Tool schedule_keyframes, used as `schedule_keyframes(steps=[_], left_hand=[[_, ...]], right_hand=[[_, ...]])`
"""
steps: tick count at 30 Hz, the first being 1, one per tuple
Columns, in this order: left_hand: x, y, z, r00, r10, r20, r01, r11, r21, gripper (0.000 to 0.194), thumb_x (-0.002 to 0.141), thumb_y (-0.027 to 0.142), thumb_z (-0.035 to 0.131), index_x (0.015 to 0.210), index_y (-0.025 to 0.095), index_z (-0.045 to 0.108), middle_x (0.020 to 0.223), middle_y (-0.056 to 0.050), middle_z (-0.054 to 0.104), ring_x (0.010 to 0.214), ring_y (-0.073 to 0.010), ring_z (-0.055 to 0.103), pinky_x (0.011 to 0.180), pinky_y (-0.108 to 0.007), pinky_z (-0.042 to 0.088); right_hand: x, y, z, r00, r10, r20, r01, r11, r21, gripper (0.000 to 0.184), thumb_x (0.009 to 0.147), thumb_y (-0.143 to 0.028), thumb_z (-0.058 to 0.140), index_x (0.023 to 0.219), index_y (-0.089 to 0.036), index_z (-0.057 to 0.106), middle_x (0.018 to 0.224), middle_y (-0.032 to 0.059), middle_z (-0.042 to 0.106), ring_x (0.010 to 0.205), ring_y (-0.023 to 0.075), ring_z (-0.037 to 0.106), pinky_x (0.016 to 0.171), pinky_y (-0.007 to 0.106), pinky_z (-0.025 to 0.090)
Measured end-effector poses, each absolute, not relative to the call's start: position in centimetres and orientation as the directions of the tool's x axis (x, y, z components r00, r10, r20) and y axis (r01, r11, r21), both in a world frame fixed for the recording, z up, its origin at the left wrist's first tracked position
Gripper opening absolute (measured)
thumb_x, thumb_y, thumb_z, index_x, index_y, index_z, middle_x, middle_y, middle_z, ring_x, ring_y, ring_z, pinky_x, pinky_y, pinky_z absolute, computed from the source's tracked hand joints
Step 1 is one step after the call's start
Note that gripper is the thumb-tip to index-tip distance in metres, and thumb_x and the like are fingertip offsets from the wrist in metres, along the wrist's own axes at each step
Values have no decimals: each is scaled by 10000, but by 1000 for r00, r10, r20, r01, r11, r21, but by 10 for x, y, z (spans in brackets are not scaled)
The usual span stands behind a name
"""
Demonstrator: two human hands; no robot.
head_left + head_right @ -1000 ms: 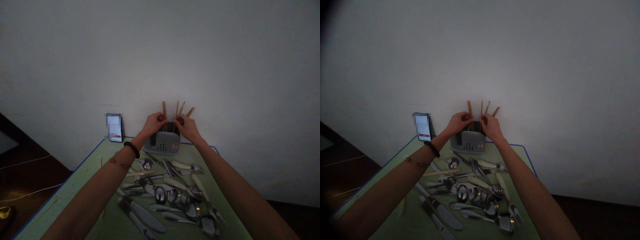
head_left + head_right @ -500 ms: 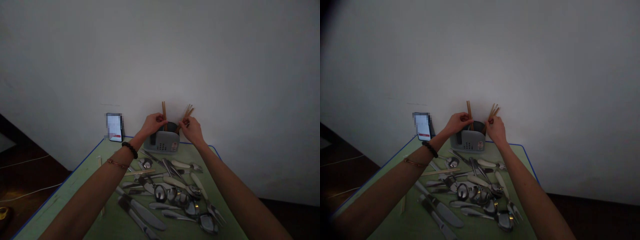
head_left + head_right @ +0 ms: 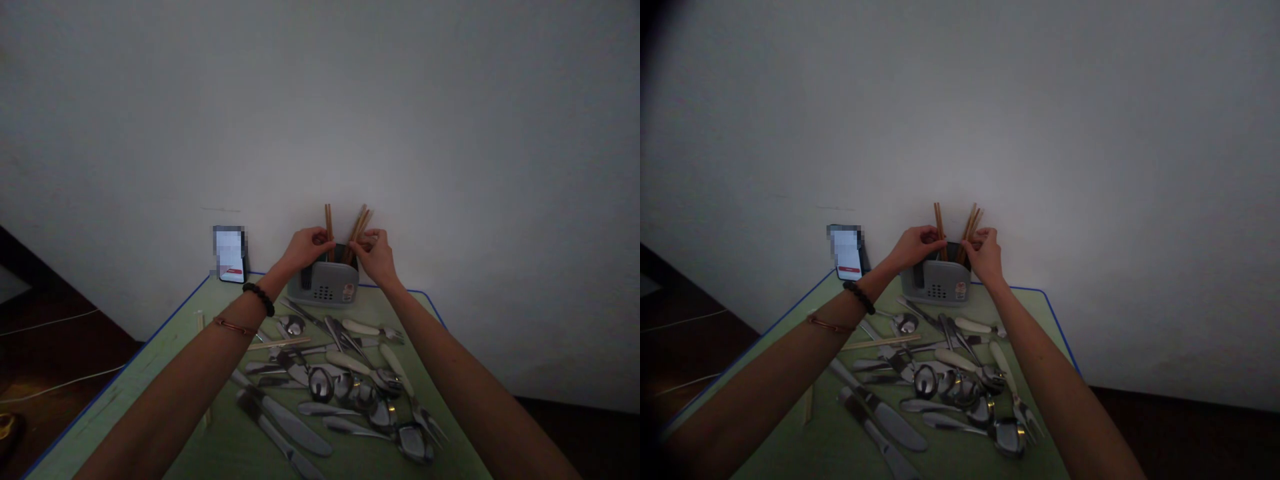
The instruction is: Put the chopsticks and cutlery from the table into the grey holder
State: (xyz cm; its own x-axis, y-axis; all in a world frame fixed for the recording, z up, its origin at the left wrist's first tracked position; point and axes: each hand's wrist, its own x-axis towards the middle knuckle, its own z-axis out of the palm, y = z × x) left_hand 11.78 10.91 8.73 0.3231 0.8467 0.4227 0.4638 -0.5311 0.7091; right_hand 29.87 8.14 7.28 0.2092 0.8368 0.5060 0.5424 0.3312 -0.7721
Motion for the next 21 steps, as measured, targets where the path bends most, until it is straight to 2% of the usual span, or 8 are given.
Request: schedule_keyframes(steps=[2,7,14,19,21], left_hand=[[117,110,86,320,846,426,462,-532,709,226,747,307,659,885,128,659,862,-65,715,763,-164,649,720,-265,516],[115,112,84,277,863,422,494,-504,708,307,778,287,640,1032,115,649,923,-86,720,804,-173,660,751,-269,521],[114,111,83,303,859,412,489,-511,707,262,816,273,587,1021,133,673,949,-61,726,798,-163,665,751,-251,517],[113,112,83,305,855,419,466,-518,718,301,832,288,573,1058,113,667,1006,-86,719,810,-174,670,761,-264,516],[112,112,82,304,854,421,448,-519,728,324,836,294,571,1080,101,659,1030,-100,713,831,-180,673,774,-268,517]], right_hand=[[292,82,76,151,847,510,534,364,-763,346,719,-311,651,986,-185,469,841,68,691,693,190,650,693,363,513],[281,88,82,-1,859,512,586,416,-696,135,770,-220,598,897,-180,572,854,63,676,769,181,652,748,364,519],[278,93,78,40,845,533,608,403,-684,177,772,-227,598,936,-160,597,1049,134,590,806,191,629,779,398,521],[276,92,75,1,851,525,578,428,-695,134,814,-235,556,938,-184,557,895,66,662,808,181,645,788,374,523],[275,92,74,-18,853,522,564,439,-699,126,824,-231,546,941,-187,553,892,62,679,815,176,654,796,364,522]])
